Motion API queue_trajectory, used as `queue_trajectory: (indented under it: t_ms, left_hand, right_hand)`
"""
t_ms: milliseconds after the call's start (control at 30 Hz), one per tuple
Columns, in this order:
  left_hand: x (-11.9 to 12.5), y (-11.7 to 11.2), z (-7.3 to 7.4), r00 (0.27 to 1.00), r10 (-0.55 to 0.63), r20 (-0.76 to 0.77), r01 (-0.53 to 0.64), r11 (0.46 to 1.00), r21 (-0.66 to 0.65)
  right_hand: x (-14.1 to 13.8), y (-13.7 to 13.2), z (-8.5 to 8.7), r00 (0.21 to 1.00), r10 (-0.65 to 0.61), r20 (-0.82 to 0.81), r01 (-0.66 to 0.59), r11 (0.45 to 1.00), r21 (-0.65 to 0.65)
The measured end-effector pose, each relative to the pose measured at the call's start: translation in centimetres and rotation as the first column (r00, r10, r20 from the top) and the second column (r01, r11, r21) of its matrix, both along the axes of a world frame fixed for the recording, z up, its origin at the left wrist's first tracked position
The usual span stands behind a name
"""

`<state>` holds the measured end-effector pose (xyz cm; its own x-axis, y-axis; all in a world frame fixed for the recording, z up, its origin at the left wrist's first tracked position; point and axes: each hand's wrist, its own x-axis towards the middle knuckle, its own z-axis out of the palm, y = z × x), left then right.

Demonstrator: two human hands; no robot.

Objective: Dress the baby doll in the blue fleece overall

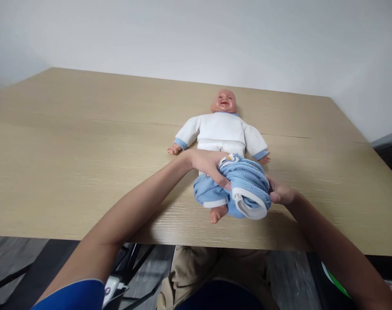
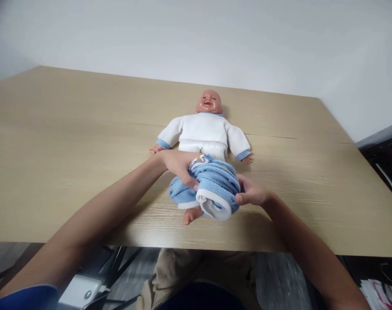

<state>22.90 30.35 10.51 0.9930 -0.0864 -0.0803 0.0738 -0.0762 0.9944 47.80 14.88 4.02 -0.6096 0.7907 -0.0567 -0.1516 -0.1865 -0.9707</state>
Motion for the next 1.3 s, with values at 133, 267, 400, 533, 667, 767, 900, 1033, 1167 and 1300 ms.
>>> queue_trajectory:
  t_ms: [133,267,400,533,667,767,900,1033,1167,1300]
  left_hand:
    - [0.1,0.0,-0.4,0.995,0.087,0.041,-0.088,0.996,0.026]
    - [0.0,0.2,-0.5,0.997,0.060,0.045,-0.059,0.998,-0.015]
    - [0.0,0.3,-0.8,0.997,0.066,0.049,-0.063,0.996,-0.060]
    - [-0.1,0.5,-1.4,0.983,0.181,0.019,-0.180,0.983,-0.027]
    - [-0.6,0.9,-1.9,0.959,0.267,-0.094,-0.265,0.964,0.029]
    - [-0.9,1.1,-2.0,0.962,0.243,-0.124,-0.241,0.970,0.033]
    - [-0.7,1.1,-1.8,0.991,0.125,-0.044,-0.128,0.990,-0.062]
    - [0.0,0.5,-1.0,1.000,-0.028,0.001,0.027,0.991,-0.130]
    - [0.4,0.0,-0.4,0.999,-0.039,0.028,0.042,0.992,-0.117]
    - [0.1,0.0,-0.8,0.998,0.059,0.018,-0.057,0.996,-0.069]
  right_hand:
    - [0.3,0.1,-0.4,0.993,-0.116,0.023,0.116,0.993,-0.016]
    - [0.6,0.4,-0.5,0.975,-0.221,-0.005,0.220,0.972,-0.077]
    - [0.2,0.6,0.3,0.969,-0.245,-0.019,0.242,0.964,-0.112]
    - [-0.9,0.6,1.2,0.980,-0.167,-0.107,0.158,0.984,-0.082]
    - [-1.4,0.6,1.2,0.986,-0.133,-0.103,0.125,0.989,-0.081]
    - [-0.8,0.8,0.7,0.980,-0.174,-0.096,0.168,0.984,-0.065]
    - [0.3,0.7,0.8,0.995,-0.094,-0.030,0.094,0.995,0.022]
    - [0.1,0.3,2.0,0.989,-0.138,0.062,0.137,0.990,0.019]
    - [-0.8,0.2,2.2,0.947,-0.309,0.084,0.310,0.951,-0.010]
    - [-1.3,0.2,1.6,0.904,-0.416,0.097,0.416,0.909,0.022]
